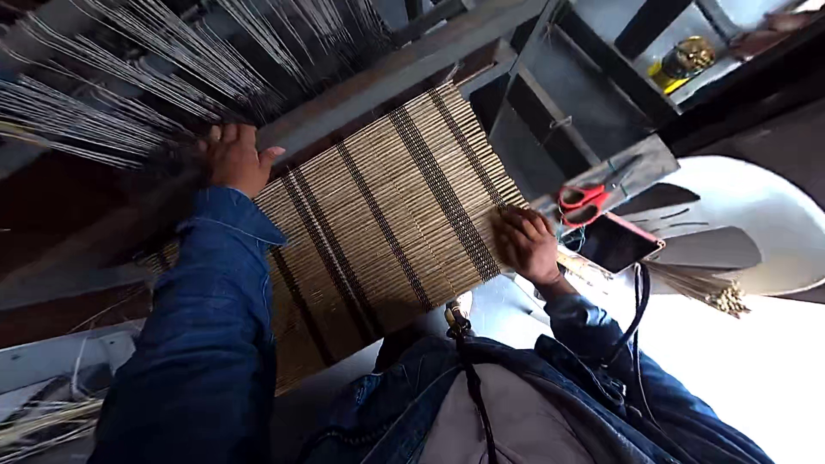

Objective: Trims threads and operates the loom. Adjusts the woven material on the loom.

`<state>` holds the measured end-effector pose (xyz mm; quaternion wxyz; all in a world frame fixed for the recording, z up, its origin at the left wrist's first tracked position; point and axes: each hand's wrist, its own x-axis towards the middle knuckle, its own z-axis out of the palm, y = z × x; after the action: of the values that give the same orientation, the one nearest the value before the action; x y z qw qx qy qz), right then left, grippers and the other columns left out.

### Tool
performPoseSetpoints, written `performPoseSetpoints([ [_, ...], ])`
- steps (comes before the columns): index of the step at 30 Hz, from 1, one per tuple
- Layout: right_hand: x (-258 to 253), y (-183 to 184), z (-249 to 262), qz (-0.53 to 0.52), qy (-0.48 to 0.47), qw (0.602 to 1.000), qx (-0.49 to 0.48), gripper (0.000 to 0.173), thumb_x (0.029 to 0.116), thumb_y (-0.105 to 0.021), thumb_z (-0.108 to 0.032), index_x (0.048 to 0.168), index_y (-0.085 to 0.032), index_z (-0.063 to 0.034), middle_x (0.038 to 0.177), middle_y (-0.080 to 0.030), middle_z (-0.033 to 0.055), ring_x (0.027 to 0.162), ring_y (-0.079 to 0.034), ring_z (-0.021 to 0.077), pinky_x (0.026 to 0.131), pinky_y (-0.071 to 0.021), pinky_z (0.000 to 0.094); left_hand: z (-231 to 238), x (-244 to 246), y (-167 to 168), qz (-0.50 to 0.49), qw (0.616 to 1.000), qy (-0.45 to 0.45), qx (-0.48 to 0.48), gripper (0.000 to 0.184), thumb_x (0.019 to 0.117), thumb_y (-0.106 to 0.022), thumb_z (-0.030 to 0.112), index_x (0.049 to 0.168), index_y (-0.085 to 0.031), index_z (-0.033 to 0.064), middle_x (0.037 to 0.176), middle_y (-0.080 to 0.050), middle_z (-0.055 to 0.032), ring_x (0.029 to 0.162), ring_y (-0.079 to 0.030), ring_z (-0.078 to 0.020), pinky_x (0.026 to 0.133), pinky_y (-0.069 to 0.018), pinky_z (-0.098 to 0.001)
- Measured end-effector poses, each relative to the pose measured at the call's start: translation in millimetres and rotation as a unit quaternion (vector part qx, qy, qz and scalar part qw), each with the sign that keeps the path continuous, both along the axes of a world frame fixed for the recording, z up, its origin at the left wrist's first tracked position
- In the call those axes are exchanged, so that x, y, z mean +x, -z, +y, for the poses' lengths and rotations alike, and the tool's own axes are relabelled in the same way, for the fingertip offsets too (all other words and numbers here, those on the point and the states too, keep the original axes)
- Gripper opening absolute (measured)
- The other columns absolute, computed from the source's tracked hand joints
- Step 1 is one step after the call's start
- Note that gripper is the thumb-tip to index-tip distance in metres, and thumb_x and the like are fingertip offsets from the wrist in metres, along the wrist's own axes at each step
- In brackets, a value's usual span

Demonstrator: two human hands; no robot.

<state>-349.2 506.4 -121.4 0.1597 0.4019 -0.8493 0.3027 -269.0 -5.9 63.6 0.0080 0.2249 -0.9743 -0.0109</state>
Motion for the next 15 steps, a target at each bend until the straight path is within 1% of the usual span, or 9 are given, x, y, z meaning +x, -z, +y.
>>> performPoseSetpoints([
  [3, -0.4, -2.0, -0.7, 0.007, 0.006, 1.000, 0.008, 0.039, 0.1052, -0.042, -0.024, 0.117, -0.077, -0.0140, 0.127, -0.073, 0.0081, 0.126, -0.064, 0.0319, 0.109, -0.0447, 0.0535, -25.5, -15.4, -2.3, 0.011, 1.000, 0.020, -0.017, 0.061, 0.1054, -0.055, 0.041, 0.136, -0.051, -0.0116, 0.136, -0.052, -0.0409, 0.134, -0.042, -0.0618, 0.108, -0.0278, -0.0778],
  [6, -0.4, -4.5, -0.8, 0.022, 0.012, 1.000, 0.007, 0.040, 0.1052, -0.040, -0.024, 0.116, -0.077, -0.0150, 0.123, -0.075, 0.0081, 0.122, -0.066, 0.0304, 0.109, -0.0448, 0.0489, -52.6, -35.1, -6.5, 0.019, 0.999, 0.022, -0.018, 0.062, 0.1051, -0.056, 0.040, 0.136, -0.050, -0.0134, 0.138, -0.049, -0.0424, 0.136, -0.039, -0.0628, 0.109, -0.0255, -0.0781],
  [8, -1.7, -5.3, -1.3, 0.031, 0.012, 0.999, 0.012, 0.040, 0.1057, -0.038, -0.024, 0.117, -0.076, -0.0149, 0.123, -0.075, 0.0089, 0.122, -0.066, 0.0298, 0.110, -0.0445, 0.0477, -66.2, -50.1, -14.0, 0.018, 0.999, 0.011, -0.028, 0.062, 0.1055, -0.055, 0.041, 0.137, -0.050, -0.0126, 0.139, -0.049, -0.0418, 0.137, -0.038, -0.0623, 0.110, -0.0240, -0.0777],
  [10, -0.4, -6.2, -1.2, 0.036, 0.011, 0.999, 0.020, 0.040, 0.1061, -0.038, -0.023, 0.117, -0.076, -0.0152, 0.122, -0.075, 0.0093, 0.122, -0.066, 0.0300, 0.109, -0.0443, 0.0475, -74.4, -58.7, -18.7, 0.021, 0.999, 0.000, -0.034, 0.064, 0.1052, -0.054, 0.043, 0.140, -0.049, -0.0105, 0.142, -0.047, -0.0409, 0.139, -0.035, -0.0619, 0.112, -0.0197, -0.0776],
  [11, 0.1, -6.1, -0.4, 0.036, 0.012, 0.999, 0.023, 0.039, 0.1061, -0.038, -0.023, 0.117, -0.076, -0.0157, 0.122, -0.075, 0.0088, 0.122, -0.066, 0.0299, 0.109, -0.0443, 0.0473, -74.5, -59.3, -17.8, 0.036, 0.999, -0.006, -0.034, 0.063, 0.1043, -0.056, 0.044, 0.140, -0.050, -0.0085, 0.144, -0.046, -0.0398, 0.141, -0.032, -0.0618, 0.113, -0.0174, -0.0775],
  [12, 0.0, -5.5, 0.6, 0.037, 0.013, 0.999, 0.024, 0.039, 0.1056, -0.039, -0.023, 0.116, -0.076, -0.0158, 0.122, -0.075, 0.0086, 0.122, -0.066, 0.0300, 0.109, -0.0442, 0.0473, -69.2, -57.8, -16.0, 0.068, 0.997, -0.014, -0.025, 0.061, 0.1028, -0.058, 0.042, 0.140, -0.051, -0.0054, 0.149, -0.042, -0.0378, 0.144, -0.027, -0.0614, 0.114, -0.0143, -0.0772],
  [13, 0.1, -4.6, 1.3, 0.039, 0.014, 0.999, 0.024, 0.039, 0.1052, -0.039, -0.023, 0.116, -0.076, -0.0162, 0.122, -0.075, 0.0081, 0.122, -0.066, 0.0294, 0.109, -0.0441, 0.0470, -55.6, -55.5, -14.7, 0.116, 0.993, -0.023, -0.002, 0.057, 0.1014, -0.061, 0.037, 0.141, -0.052, -0.0029, 0.155, -0.036, -0.0364, 0.147, -0.022, -0.0607, 0.116, -0.0114, -0.0764],
  [14, -0.1, -3.4, 1.5, 0.041, 0.017, 0.999, 0.025, 0.039, 0.1048, -0.039, -0.023, 0.117, -0.075, -0.0169, 0.122, -0.074, 0.0073, 0.122, -0.065, 0.0286, 0.110, -0.0434, 0.0463, -31.6, -56.0, -13.6, 0.171, 0.984, -0.031, 0.028, 0.052, 0.1012, -0.061, 0.028, 0.141, -0.053, -0.0032, 0.156, -0.034, -0.0362, 0.148, -0.021, -0.0597, 0.118, -0.0124, -0.0739],
  [15, -0.3, -1.8, 1.4, 0.042, 0.019, 0.999, 0.024, 0.039, 0.1046, -0.039, -0.024, 0.117, -0.075, -0.0175, 0.123, -0.074, 0.0070, 0.123, -0.065, 0.0280, 0.110, -0.0429, 0.0457, -3.7, -59.9, -6.3, 0.227, 0.972, -0.027, 0.054, 0.045, 0.1018, -0.056, 0.020, 0.138, -0.054, -0.0062, 0.152, -0.039, -0.0366, 0.145, -0.027, -0.0578, 0.119, -0.0176, -0.0693],
])
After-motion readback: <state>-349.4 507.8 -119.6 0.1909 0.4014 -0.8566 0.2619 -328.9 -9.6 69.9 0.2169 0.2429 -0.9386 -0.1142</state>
